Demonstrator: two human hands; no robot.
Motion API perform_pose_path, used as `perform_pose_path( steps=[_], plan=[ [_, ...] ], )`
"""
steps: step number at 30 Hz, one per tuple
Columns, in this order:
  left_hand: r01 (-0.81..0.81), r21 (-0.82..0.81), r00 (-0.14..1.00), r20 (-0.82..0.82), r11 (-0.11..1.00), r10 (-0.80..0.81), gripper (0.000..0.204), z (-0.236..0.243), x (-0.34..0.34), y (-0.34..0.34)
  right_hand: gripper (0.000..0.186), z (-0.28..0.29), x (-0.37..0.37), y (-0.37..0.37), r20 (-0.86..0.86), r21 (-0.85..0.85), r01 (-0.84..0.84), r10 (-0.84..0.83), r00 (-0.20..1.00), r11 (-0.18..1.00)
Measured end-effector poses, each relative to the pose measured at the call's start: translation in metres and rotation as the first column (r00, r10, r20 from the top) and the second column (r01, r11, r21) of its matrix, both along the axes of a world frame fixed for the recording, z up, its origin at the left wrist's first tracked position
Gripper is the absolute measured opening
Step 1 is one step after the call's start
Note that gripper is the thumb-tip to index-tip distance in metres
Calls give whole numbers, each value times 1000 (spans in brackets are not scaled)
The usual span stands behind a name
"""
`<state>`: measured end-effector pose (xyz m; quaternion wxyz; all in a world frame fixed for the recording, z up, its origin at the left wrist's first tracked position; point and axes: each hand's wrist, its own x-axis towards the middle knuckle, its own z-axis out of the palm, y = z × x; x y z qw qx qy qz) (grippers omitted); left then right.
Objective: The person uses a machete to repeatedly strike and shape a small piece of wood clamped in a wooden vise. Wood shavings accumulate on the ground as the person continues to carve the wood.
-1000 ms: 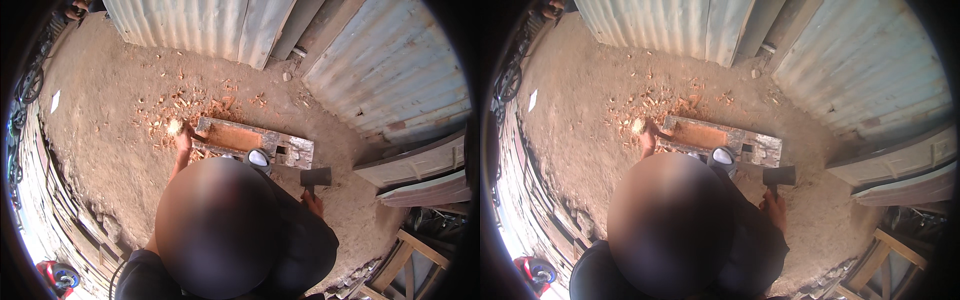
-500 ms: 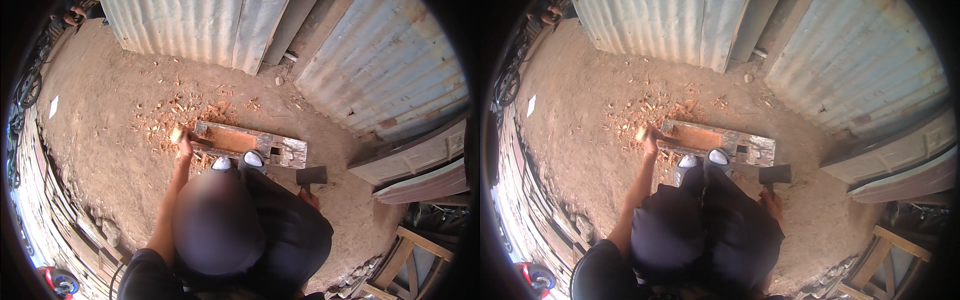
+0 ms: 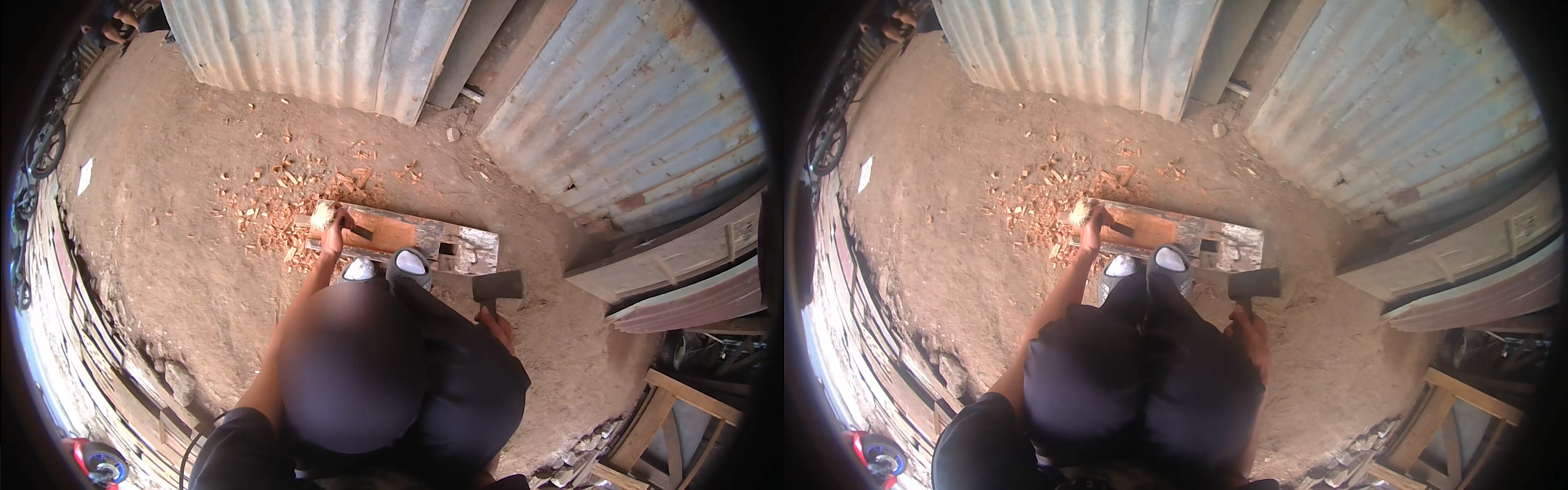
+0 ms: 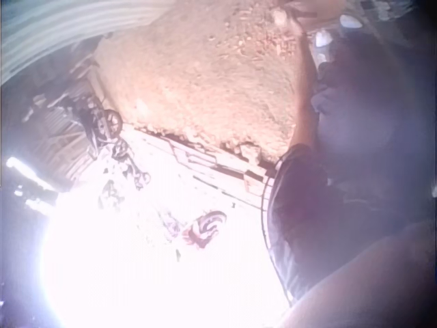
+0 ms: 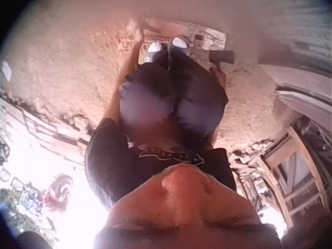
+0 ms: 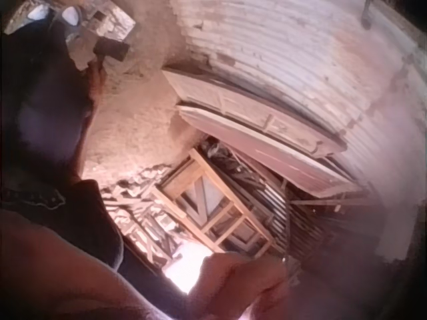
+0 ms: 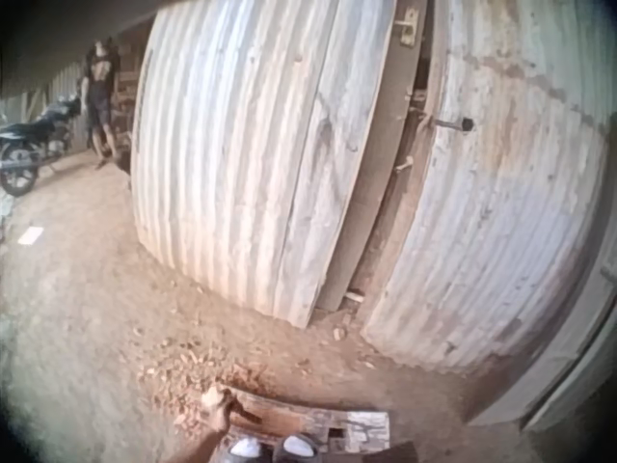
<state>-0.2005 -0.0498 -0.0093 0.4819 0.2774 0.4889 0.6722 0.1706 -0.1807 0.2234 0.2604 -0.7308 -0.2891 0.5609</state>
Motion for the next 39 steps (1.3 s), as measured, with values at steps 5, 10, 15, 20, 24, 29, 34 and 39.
perform_pose_path(
  steps=[5,10,15,20,24,29,34,39],
  plan=[
    [-225,-185,971,-119,957,206,42,-8,-12,-14,45,11,-4,-2,64,-11,-3,3,998,1000],
    [-246,0,889,-398,969,226,36,-26,-69,-18,45,-37,19,-5,31,-11,-66,66,997,998],
    [-140,-60,786,-614,988,74,44,-7,-33,-16,48,-63,44,-3,150,-46,-200,205,967,979],
    [8,-193,653,-742,981,-151,42,-3,-13,-19,53,-66,34,-1,96,-46,-205,209,973,978],
    [92,-119,816,-559,989,-144,41,7,8,-18,53,-56,31,-3,157,-74,-219,228,961,973],
    [-127,-4,628,-774,992,77,56,-21,-37,-15,48,-47,16,6,241,-128,-270,294,925,954],
    [-64,-214,648,-752,975,-122,56,-53,-36,-21,49,-44,28,-3,236,-105,-192,212,948,976],
    [-144,-115,650,-760,983,6,44,-79,-56,-16,49,-65,23,8,149,-74,-219,228,962,973]
  ],
)
